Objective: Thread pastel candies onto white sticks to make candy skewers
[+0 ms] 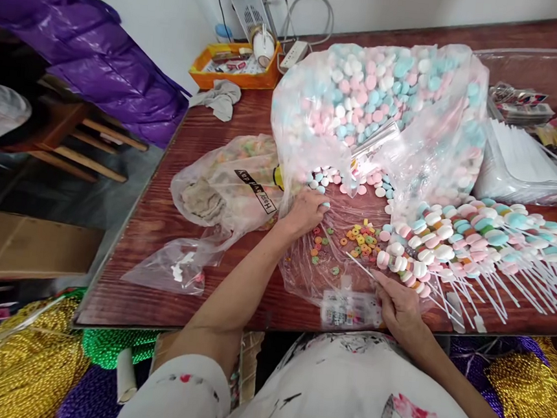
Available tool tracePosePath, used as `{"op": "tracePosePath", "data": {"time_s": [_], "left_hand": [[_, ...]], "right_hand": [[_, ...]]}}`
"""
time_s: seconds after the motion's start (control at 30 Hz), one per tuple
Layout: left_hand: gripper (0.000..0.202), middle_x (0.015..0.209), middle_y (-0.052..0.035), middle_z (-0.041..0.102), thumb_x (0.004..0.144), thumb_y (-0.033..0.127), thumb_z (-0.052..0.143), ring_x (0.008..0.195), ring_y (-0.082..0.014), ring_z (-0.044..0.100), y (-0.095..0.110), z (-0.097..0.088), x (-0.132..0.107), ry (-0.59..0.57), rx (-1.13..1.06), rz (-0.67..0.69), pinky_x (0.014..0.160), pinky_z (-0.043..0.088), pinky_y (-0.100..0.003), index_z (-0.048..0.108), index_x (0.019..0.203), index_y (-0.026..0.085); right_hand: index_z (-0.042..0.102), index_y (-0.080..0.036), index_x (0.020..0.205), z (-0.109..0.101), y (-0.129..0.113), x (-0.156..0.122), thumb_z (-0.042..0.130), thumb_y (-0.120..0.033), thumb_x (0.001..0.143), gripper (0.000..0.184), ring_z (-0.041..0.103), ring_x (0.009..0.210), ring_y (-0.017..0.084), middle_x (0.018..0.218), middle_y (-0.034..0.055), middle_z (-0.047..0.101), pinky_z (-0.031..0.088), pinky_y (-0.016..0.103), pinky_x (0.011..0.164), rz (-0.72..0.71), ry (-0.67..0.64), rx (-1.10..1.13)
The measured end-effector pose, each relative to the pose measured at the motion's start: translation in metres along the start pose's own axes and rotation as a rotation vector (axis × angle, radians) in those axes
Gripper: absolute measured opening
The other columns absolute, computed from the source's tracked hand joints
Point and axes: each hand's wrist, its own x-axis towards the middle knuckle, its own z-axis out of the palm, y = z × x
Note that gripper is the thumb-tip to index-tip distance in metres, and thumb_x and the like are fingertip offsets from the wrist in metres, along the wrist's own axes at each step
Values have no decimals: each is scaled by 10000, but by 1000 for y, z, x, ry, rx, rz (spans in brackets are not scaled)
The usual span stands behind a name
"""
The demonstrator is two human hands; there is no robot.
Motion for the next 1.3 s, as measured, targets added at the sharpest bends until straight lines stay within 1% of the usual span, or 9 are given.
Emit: {"op": "tracePosePath", "data": {"time_s": [0.13,0.23,0.37,0.53,0.73,0.9,1.03,1.13,1.3], "left_hand": [[144,925,-87,721,761,151,602,933,-227,593,10,1,-8,89,-152,-2,964,433,-416,725,834,164],[148,818,-48,697,732,244,700,767,-179,619,27,-8,-27,171,-642,-87,768,513,-337,719,856,167],[271,785,-43,706,672,317,819,637,-157,655,57,-20,-69,16,-1359,-168,526,507,-246,708,876,177],[262,797,-35,730,633,322,872,550,-131,665,78,-10,-112,34,-1702,-298,367,435,-153,715,814,215],[245,786,-25,743,638,318,876,521,-97,647,84,4,-125,154,-1741,-450,379,472,-135,734,807,213],[311,886,-73,752,696,398,837,679,-146,694,92,13,-130,268,-1597,-357,533,582,-215,771,918,190],[361,1112,-70,715,611,238,888,932,-192,693,92,24,-133,460,-1296,-237,685,614,-241,780,954,216],[279,1087,-53,718,716,265,819,781,-146,694,91,29,-133,521,-1239,-231,626,614,-248,774,988,222],[318,901,-15,763,738,331,807,671,-109,694,93,27,-131,537,-1527,-385,644,595,-223,750,1038,243]], "right_hand": [[639,-188,1228,0,-4,1,429,-114,934,369,672,664,172,796,56,722,569,298,607,-43,15,-45],[652,-195,1221,-8,-8,5,432,-112,925,378,648,618,164,730,36,700,547,285,579,-38,29,-60],[671,-224,1212,-23,-13,14,480,-139,930,350,686,699,168,851,42,747,565,294,665,-4,100,-5],[669,-218,1209,-28,-26,20,462,-121,921,368,653,662,152,804,35,728,528,272,616,-86,0,-10],[651,-194,1221,-22,-33,14,453,-92,899,392,589,588,144,713,26,674,459,259,547,-158,-29,-72],[633,-197,1250,-19,-31,7,449,-96,904,404,656,660,167,817,55,733,506,285,602,-50,-37,-82],[621,-199,1263,-15,-38,7,456,-127,937,372,700,736,175,934,75,762,553,303,676,-16,-40,-24],[639,-204,1237,-10,-47,9,458,-146,957,339,713,771,167,956,69,765,571,295,704,-14,-35,57],[664,-219,1201,-1,-54,11,450,-166,962,325,688,700,155,808,33,737,567,285,681,22,-61,136]]}}
